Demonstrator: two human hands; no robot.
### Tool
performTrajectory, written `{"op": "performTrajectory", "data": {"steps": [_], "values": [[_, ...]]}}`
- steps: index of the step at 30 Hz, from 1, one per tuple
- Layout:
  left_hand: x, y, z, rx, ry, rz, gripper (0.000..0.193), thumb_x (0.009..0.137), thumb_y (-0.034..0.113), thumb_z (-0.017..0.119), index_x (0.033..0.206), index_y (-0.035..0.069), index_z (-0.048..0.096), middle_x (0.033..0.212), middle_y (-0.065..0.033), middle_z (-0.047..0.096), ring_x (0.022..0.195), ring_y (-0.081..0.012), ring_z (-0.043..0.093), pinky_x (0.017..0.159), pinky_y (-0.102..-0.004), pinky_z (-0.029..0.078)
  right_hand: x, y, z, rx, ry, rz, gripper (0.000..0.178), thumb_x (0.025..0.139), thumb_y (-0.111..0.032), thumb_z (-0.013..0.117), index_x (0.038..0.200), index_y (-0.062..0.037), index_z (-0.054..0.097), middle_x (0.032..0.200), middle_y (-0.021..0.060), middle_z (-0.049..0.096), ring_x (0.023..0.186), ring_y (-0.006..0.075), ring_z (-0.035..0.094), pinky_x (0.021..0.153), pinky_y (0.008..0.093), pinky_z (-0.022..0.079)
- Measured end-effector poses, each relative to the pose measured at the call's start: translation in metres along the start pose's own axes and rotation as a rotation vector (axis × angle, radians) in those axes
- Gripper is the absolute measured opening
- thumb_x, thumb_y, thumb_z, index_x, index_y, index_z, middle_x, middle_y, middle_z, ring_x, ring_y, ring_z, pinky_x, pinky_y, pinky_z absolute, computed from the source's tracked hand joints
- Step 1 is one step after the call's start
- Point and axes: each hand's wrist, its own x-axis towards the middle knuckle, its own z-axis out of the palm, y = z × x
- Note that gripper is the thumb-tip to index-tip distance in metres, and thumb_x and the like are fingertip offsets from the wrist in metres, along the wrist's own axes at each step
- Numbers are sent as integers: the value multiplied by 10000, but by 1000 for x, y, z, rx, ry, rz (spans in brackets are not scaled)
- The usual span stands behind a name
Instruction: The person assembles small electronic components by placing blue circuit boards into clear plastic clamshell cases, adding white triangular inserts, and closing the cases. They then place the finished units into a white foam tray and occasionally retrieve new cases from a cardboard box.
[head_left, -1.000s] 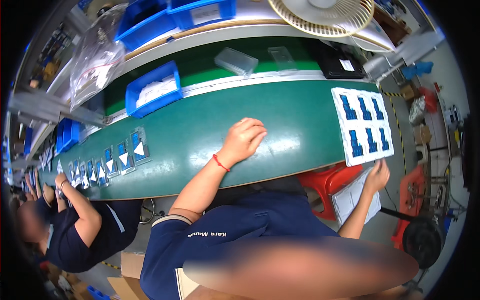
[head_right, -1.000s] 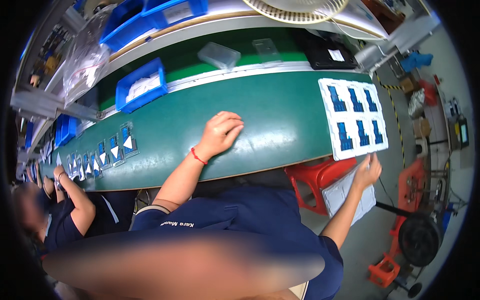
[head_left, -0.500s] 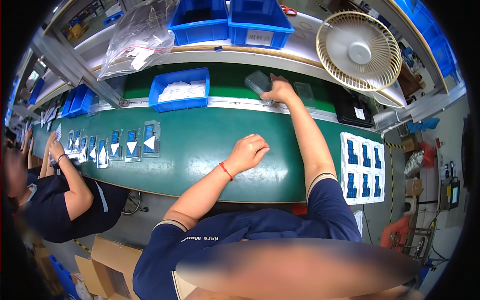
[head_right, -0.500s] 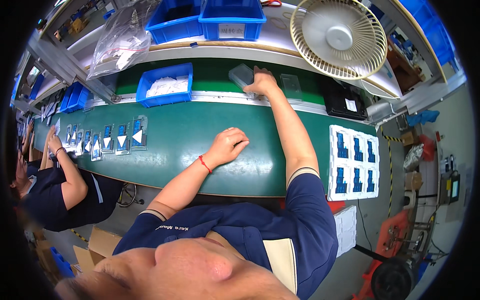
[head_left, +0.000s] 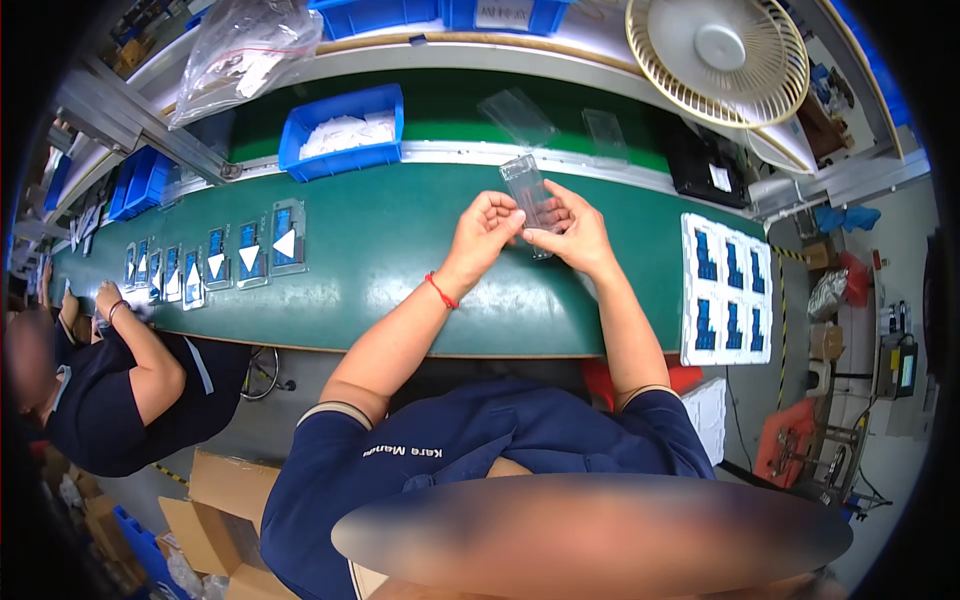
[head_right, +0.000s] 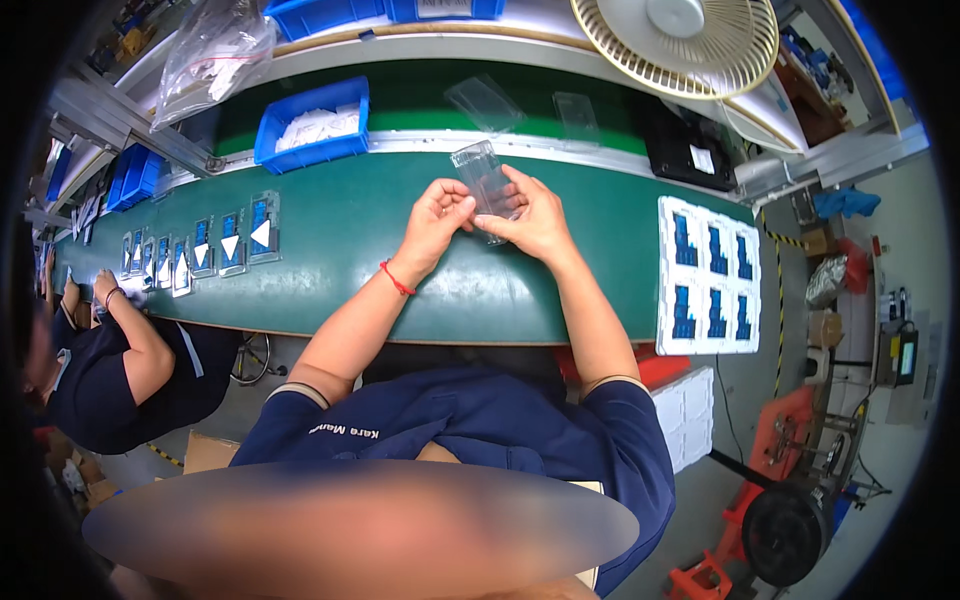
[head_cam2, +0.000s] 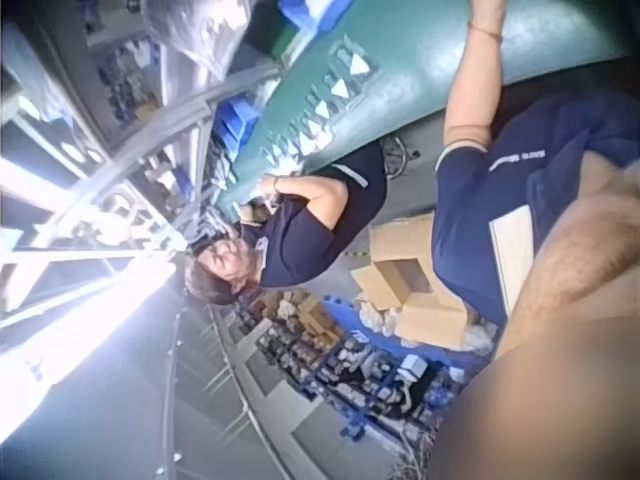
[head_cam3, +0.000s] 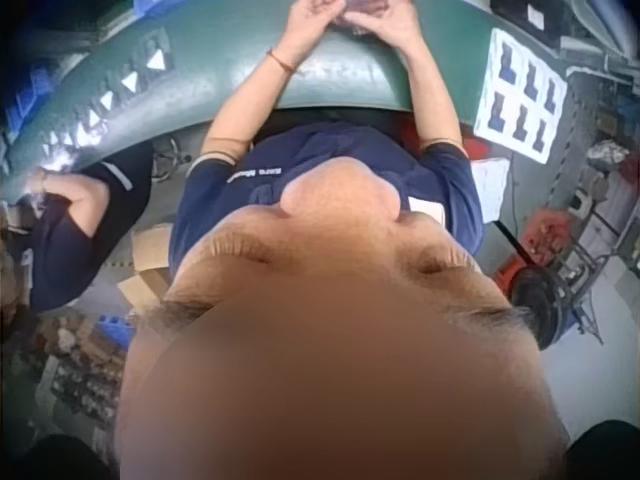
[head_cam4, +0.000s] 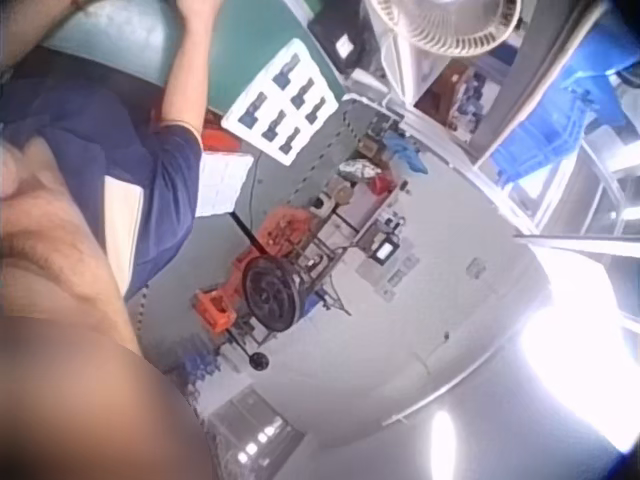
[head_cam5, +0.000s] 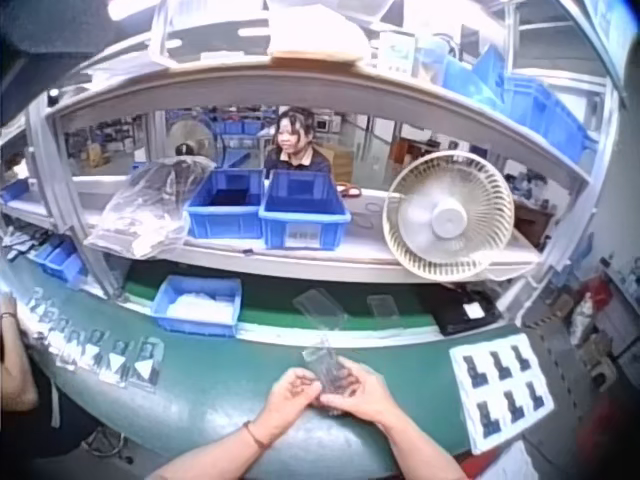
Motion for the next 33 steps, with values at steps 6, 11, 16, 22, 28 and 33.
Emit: {"op": "performTrajectory", "data": {"steps": [6,11,16,22,28,33], "values": [[-13,-11,7,-13,-101,-132,120,922,153,676,906,54,611,783,-14,614,710,-92,577,666,-224,482,-52,2,4,58,171,121,803,661,-230,892,1338,13,535,1048,143,640,889,174,647,743,303,555],[-13,-10,2,-11,-120,-201,127,932,166,662,916,47,621,804,-23,619,716,-104,583,670,-234,489,-81,17,-38,-57,417,212,727,734,-275,844,1326,19,541,1066,181,654,909,227,660,785,323,553],[-12,-5,6,0,-145,-228,130,940,166,651,942,38,629,825,-30,623,727,-110,589,678,-234,497,-101,20,-68,-1162,528,269,739,688,-538,788,1206,-29,651,1173,217,597,1137,385,505,968,449,427],[-18,-6,3,7,-255,-243,114,927,139,662,944,27,649,859,-34,638,755,-117,598,703,-237,506,-70,-2,10,15,257,64,794,664,-300,891,1332,-33,556,1119,169,626,945,216,624,805,332,523],[-13,-7,-7,-117,-217,-232,115,926,145,661,930,30,654,860,-35,640,769,-125,590,721,-264,499,-64,8,2,437,293,167,756,742,-192,853,1370,18,488,1115,167,630,924,149,626,777,283,534],[-13,-3,-3,-57,-174,-256,123,920,149,669,925,26,667,852,-30,643,767,-107,580,706,-248,493,-77,16,-29,-703,484,29,549,765,-291,767,1203,9,629,1054,196,664,969,354,613,871,401,491]]}}
